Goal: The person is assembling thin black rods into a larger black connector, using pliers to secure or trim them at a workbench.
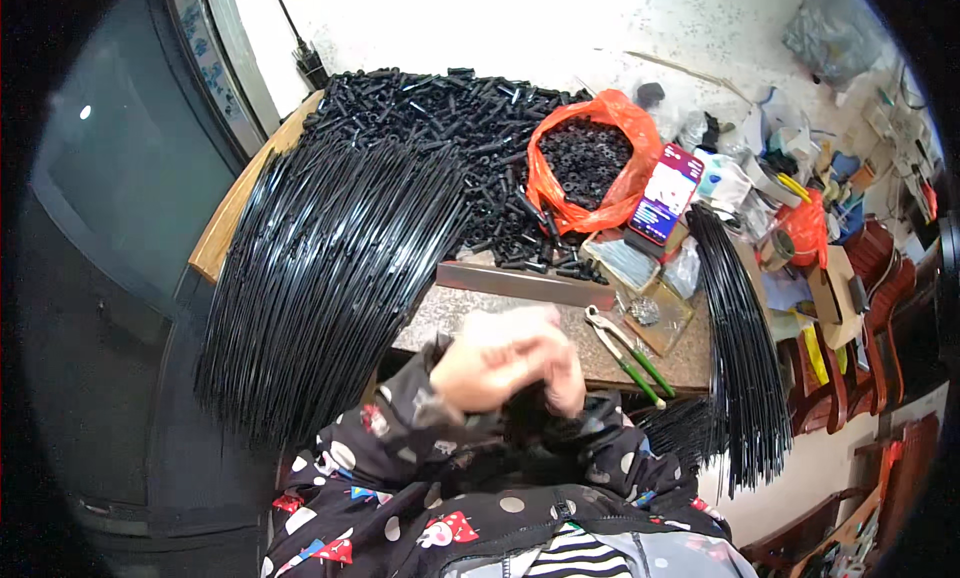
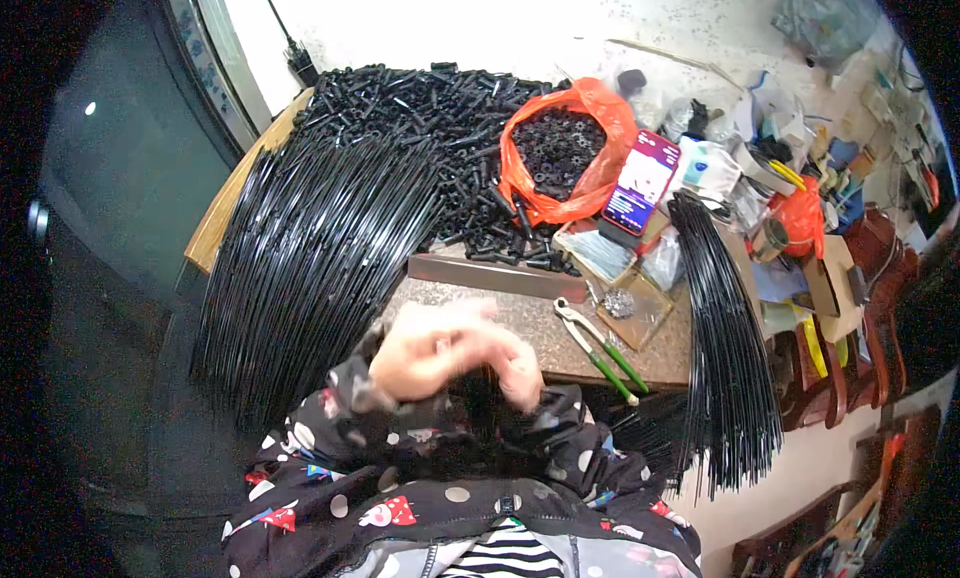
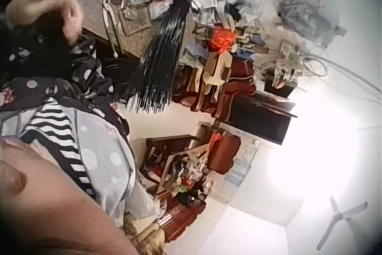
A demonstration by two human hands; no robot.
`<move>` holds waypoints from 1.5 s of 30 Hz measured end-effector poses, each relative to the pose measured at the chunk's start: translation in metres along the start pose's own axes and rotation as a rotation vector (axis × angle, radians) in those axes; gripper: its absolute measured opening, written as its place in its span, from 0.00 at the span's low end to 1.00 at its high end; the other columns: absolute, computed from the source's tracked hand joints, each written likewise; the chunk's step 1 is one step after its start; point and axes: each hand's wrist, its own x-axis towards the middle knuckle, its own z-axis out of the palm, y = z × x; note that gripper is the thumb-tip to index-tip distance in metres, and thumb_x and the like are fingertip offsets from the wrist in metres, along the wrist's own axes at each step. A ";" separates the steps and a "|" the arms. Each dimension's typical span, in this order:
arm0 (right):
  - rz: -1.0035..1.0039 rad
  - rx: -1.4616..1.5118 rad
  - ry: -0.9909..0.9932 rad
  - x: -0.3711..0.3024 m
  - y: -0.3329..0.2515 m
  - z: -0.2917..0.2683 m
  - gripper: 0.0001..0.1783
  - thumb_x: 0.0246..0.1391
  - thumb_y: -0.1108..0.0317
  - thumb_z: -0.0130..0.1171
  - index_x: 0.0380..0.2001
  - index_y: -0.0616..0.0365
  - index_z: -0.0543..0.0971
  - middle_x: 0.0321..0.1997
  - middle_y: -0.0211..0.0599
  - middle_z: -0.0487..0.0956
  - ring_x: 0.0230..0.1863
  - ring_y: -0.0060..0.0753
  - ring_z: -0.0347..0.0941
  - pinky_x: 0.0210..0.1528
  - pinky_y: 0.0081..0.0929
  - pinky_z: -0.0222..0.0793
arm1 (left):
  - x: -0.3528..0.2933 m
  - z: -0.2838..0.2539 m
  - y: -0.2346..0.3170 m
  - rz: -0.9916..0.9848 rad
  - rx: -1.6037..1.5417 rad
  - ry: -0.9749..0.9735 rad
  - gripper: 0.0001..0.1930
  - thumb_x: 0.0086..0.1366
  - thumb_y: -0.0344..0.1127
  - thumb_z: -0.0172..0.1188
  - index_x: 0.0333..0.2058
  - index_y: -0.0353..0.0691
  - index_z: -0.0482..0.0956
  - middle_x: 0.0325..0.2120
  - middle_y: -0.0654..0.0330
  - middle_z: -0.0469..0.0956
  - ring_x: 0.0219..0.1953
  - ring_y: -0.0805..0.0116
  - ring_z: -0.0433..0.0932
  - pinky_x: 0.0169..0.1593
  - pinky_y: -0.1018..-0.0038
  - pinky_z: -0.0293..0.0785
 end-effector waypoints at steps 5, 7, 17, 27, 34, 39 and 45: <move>0.196 -0.022 0.160 -0.012 0.009 -0.022 0.10 0.55 0.69 0.44 0.36 0.65 0.69 0.25 0.38 0.74 0.24 0.26 0.70 0.28 0.20 0.67 | 0.039 -0.031 -0.022 0.117 -0.470 -0.809 0.31 0.49 0.49 0.60 0.46 0.31 0.66 0.39 0.54 0.71 0.45 0.68 0.67 0.51 0.68 0.59; 0.279 0.113 0.268 -0.010 0.020 -0.013 0.10 0.56 0.67 0.45 0.35 0.64 0.68 0.24 0.38 0.73 0.22 0.27 0.71 0.25 0.21 0.66 | 0.040 -0.055 -0.066 -0.190 -0.275 -0.156 0.26 0.53 0.41 0.57 0.48 0.33 0.65 0.39 0.55 0.72 0.42 0.70 0.69 0.48 0.72 0.64; 0.256 0.069 0.381 0.001 0.013 -0.030 0.11 0.56 0.65 0.44 0.35 0.63 0.67 0.23 0.37 0.73 0.22 0.31 0.72 0.24 0.21 0.67 | 0.186 -0.107 -0.231 -0.140 1.159 -0.069 0.23 0.48 0.32 0.54 0.47 0.47 0.67 0.54 0.57 0.58 0.55 0.55 0.58 0.54 0.60 0.60; 0.292 0.096 0.349 0.001 0.015 -0.031 0.11 0.56 0.66 0.44 0.35 0.64 0.67 0.25 0.38 0.73 0.24 0.30 0.73 0.25 0.20 0.68 | 0.193 -0.123 -0.208 -0.428 1.234 -0.307 0.16 0.48 0.37 0.58 0.38 0.44 0.73 0.37 0.58 0.72 0.44 0.59 0.69 0.44 0.67 0.69; 0.257 -0.102 0.410 0.002 0.006 -0.013 0.09 0.58 0.67 0.40 0.34 0.63 0.67 0.22 0.37 0.72 0.22 0.30 0.72 0.23 0.20 0.66 | 0.155 -0.149 -0.196 -0.073 -0.069 0.298 0.08 0.45 0.21 0.50 0.28 0.34 0.71 0.26 0.62 0.73 0.29 0.75 0.69 0.33 0.80 0.65; 0.256 -0.144 0.311 -0.009 -0.007 0.020 0.10 0.58 0.67 0.41 0.36 0.63 0.67 0.23 0.38 0.73 0.23 0.30 0.73 0.24 0.19 0.66 | 0.099 -0.120 -0.145 0.041 0.713 -0.015 0.10 0.49 0.32 0.53 0.32 0.37 0.71 0.23 0.55 0.72 0.26 0.60 0.72 0.32 0.69 0.68; 0.241 -0.107 0.270 -0.015 0.014 0.011 0.11 0.57 0.67 0.42 0.40 0.63 0.63 0.24 0.39 0.73 0.25 0.31 0.73 0.24 0.19 0.66 | 0.067 -0.084 -0.163 -0.686 1.123 -0.193 0.10 0.46 0.36 0.58 0.26 0.35 0.78 0.30 0.45 0.75 0.35 0.52 0.75 0.36 0.65 0.72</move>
